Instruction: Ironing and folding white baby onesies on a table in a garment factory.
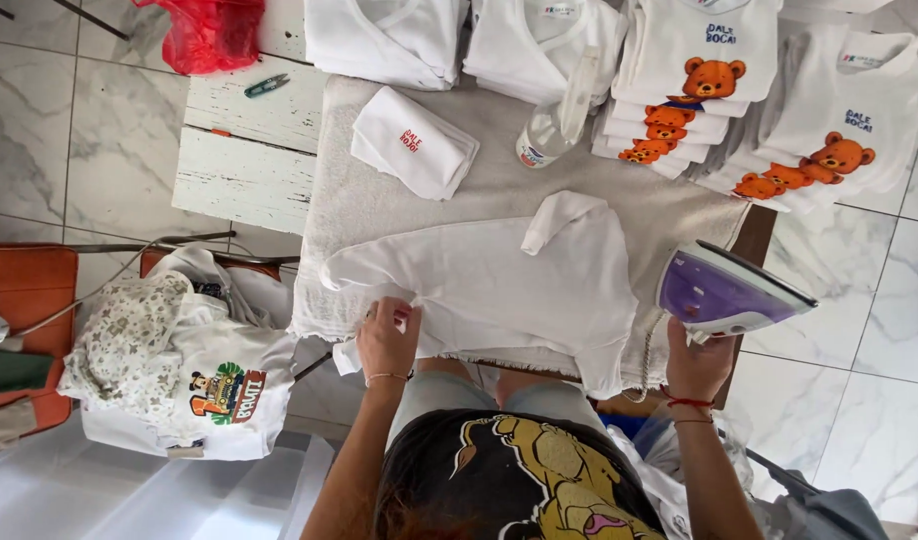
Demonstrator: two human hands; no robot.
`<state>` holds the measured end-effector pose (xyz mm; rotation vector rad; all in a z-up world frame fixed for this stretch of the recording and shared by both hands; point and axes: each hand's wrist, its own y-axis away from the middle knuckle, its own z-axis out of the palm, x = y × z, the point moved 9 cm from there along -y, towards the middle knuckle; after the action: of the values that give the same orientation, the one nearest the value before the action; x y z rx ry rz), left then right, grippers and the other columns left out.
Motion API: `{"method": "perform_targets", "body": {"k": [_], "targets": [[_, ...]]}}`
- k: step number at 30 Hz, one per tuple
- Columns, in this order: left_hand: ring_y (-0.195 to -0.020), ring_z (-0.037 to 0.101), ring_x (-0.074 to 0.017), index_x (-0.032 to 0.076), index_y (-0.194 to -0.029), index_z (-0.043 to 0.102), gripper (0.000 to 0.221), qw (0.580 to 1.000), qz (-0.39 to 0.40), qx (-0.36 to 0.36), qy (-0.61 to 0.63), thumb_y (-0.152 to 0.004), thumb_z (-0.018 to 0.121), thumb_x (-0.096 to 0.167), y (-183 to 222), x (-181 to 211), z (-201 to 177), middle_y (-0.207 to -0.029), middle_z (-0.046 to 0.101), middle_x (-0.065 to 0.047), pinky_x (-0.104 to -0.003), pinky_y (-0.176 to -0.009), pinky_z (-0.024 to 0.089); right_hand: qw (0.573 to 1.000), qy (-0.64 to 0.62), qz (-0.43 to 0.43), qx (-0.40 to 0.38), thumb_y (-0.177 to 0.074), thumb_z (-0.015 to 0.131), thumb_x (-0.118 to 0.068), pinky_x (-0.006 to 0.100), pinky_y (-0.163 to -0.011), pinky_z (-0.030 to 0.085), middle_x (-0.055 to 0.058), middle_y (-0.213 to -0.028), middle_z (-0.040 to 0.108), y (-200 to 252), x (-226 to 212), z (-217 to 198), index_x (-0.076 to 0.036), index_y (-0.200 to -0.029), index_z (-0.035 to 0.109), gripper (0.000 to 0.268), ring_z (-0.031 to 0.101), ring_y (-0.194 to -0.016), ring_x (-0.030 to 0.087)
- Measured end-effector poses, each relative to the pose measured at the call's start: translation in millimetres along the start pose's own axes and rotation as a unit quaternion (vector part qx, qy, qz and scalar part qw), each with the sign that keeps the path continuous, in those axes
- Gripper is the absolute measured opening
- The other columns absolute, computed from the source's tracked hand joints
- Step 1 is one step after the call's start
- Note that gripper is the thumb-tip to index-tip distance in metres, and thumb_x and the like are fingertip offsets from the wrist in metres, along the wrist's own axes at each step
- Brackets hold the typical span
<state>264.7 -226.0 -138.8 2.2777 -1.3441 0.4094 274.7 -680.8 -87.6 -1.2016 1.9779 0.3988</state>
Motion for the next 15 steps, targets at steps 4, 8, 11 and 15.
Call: {"method": "perform_targets", "body": {"k": [4,8,11,15], "targets": [[-0.081,0.056,-0.0237,0.023,-0.081,0.051,0.025,0.99,-0.121,0.038,-0.057,-0.069,0.064,0.04,43,-38,-7,-0.082,0.053,0.002,-0.042,-0.074,0.043,0.996,0.083,-0.009,-0.01,-0.073,0.066,-0.017,0.053,-0.068,0.043,0.027,-0.087,0.052,-20,-6,-18,0.002,-0.103,0.047,0.04,0.054,-0.086,0.042],[-0.111,0.033,-0.0312,0.022,-0.113,0.039,0.064,0.937,-0.302,0.13,0.121,-0.063,0.071,0.043,72,-94,-11,-0.113,0.036,-0.01,-0.047,-0.093,0.027,0.953,0.165,-0.039,-0.252,-0.074,0.065,-0.025,0.048,-0.066,0.045,0.024,-0.078,0.058,-31,-58,7,0.0,-0.098,0.055,0.036,0.057,-0.078,0.041],[-0.107,0.039,-0.0282,0.021,-0.125,0.029,0.083,0.845,-0.428,0.123,0.295,-0.061,0.077,0.042,86,-112,-2,-0.112,0.041,-0.016,-0.04,-0.089,0.033,0.871,0.255,-0.068,-0.415,-0.072,0.062,-0.039,0.047,-0.068,0.047,0.022,-0.08,0.063,-3,-95,58,-0.008,-0.102,0.055,0.044,0.059,-0.08,0.04],[-0.083,0.061,-0.0208,0.004,-0.092,0.049,0.042,0.719,-0.466,0.138,0.497,-0.07,0.076,0.028,90,-138,42,-0.087,0.056,-0.013,-0.036,-0.073,0.051,0.761,0.319,-0.214,-0.523,-0.075,0.055,-0.049,0.042,-0.071,0.05,0.016,-0.077,0.064,32,-122,130,-0.01,-0.088,0.052,0.041,0.062,-0.08,0.032]]}}
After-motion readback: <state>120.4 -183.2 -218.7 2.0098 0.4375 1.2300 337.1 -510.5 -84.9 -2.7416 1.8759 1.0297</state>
